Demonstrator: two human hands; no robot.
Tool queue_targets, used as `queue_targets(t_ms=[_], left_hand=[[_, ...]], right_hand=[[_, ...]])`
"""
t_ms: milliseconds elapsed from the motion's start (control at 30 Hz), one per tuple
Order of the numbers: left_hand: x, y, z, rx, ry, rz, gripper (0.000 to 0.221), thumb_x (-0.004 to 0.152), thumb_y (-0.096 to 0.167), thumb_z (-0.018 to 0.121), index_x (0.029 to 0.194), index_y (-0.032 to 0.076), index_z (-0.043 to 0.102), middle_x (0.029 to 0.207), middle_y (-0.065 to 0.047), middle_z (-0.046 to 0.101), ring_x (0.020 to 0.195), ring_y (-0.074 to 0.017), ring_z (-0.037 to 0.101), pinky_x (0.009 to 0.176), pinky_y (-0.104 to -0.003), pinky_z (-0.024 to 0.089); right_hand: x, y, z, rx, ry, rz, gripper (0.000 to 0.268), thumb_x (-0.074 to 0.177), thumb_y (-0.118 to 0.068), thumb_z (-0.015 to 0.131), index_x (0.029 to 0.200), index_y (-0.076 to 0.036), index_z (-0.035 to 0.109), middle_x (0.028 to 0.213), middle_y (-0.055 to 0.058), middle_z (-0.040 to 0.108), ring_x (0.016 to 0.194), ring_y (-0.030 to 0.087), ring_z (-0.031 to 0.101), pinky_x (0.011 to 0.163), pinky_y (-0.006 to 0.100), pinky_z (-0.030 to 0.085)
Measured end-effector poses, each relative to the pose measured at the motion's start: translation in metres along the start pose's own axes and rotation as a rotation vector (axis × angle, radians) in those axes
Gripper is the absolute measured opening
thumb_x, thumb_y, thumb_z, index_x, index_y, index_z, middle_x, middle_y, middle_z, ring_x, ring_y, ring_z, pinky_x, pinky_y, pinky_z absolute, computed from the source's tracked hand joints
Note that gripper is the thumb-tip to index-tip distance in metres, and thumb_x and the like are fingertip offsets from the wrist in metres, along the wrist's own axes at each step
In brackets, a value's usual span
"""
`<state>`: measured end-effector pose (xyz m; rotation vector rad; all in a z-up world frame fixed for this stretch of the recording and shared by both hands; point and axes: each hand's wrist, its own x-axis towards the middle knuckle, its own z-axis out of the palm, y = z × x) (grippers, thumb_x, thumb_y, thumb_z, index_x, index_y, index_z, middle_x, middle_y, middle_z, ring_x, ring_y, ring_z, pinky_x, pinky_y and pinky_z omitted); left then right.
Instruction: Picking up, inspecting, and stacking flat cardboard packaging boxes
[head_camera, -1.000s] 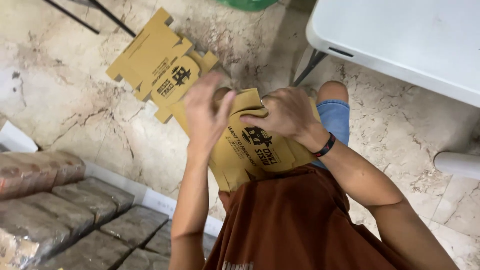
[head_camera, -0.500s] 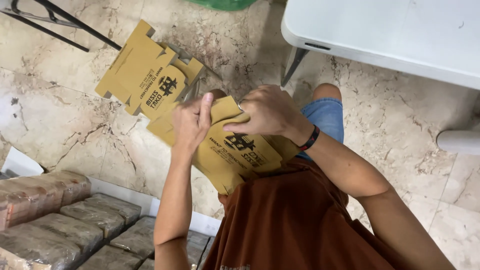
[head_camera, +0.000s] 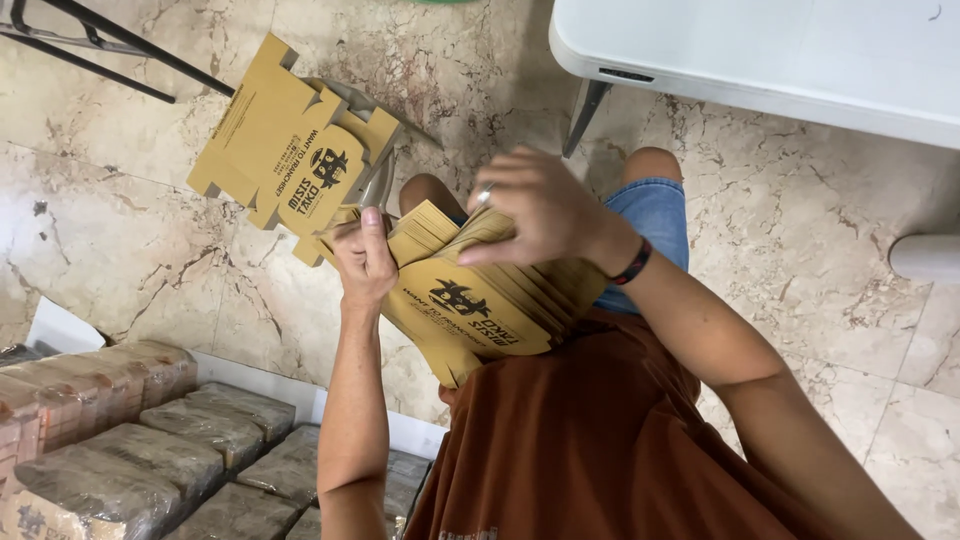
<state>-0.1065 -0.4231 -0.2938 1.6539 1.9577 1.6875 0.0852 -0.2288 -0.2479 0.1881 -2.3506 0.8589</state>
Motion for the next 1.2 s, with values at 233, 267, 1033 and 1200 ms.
queue_targets(t_ms=[233,267,1033,1200], left_hand=[[-0.018,-0.011,-0.014,-0.007,0.096,0.002,0.062,0.110,0.007,0.039,0.049,0.014,0.035,0.040,-0.004,0.031,0.035,-0.0218,0.026,0.041,-0.033,0.028],[-0.020,-0.011,-0.017,-0.016,0.100,0.005,0.062,0.110,0.008,0.040,0.049,0.014,0.037,0.041,-0.004,0.033,0.036,-0.0222,0.026,0.041,-0.033,0.028],[-0.043,-0.014,-0.038,-0.131,0.161,0.056,0.064,0.111,0.012,0.040,0.047,0.013,0.042,0.040,-0.004,0.034,0.035,-0.0195,0.027,0.039,-0.031,0.029],[-0.043,-0.012,-0.037,-0.138,0.164,0.069,0.064,0.111,0.012,0.039,0.047,0.013,0.042,0.040,-0.004,0.034,0.035,-0.0196,0.028,0.039,-0.031,0.028]], right_hand=[[-0.071,0.012,-0.035,0.763,0.014,0.484,0.058,0.109,-0.045,0.042,0.130,0.003,0.068,0.092,0.013,0.076,0.078,0.020,0.074,0.075,0.036,0.060],[-0.082,0.013,-0.033,0.868,0.007,0.501,0.054,0.106,-0.047,0.050,0.123,0.000,0.070,0.089,0.009,0.076,0.075,0.016,0.073,0.070,0.035,0.060],[-0.045,-0.005,-0.034,1.285,-0.343,0.365,0.017,0.090,-0.001,0.078,0.105,0.005,0.080,0.068,0.005,0.070,0.058,0.002,0.047,0.045,0.018,0.038],[-0.047,0.001,-0.029,1.282,-0.322,0.340,0.012,0.091,0.001,0.075,0.102,0.005,0.080,0.070,0.005,0.071,0.059,0.002,0.049,0.045,0.019,0.037]])
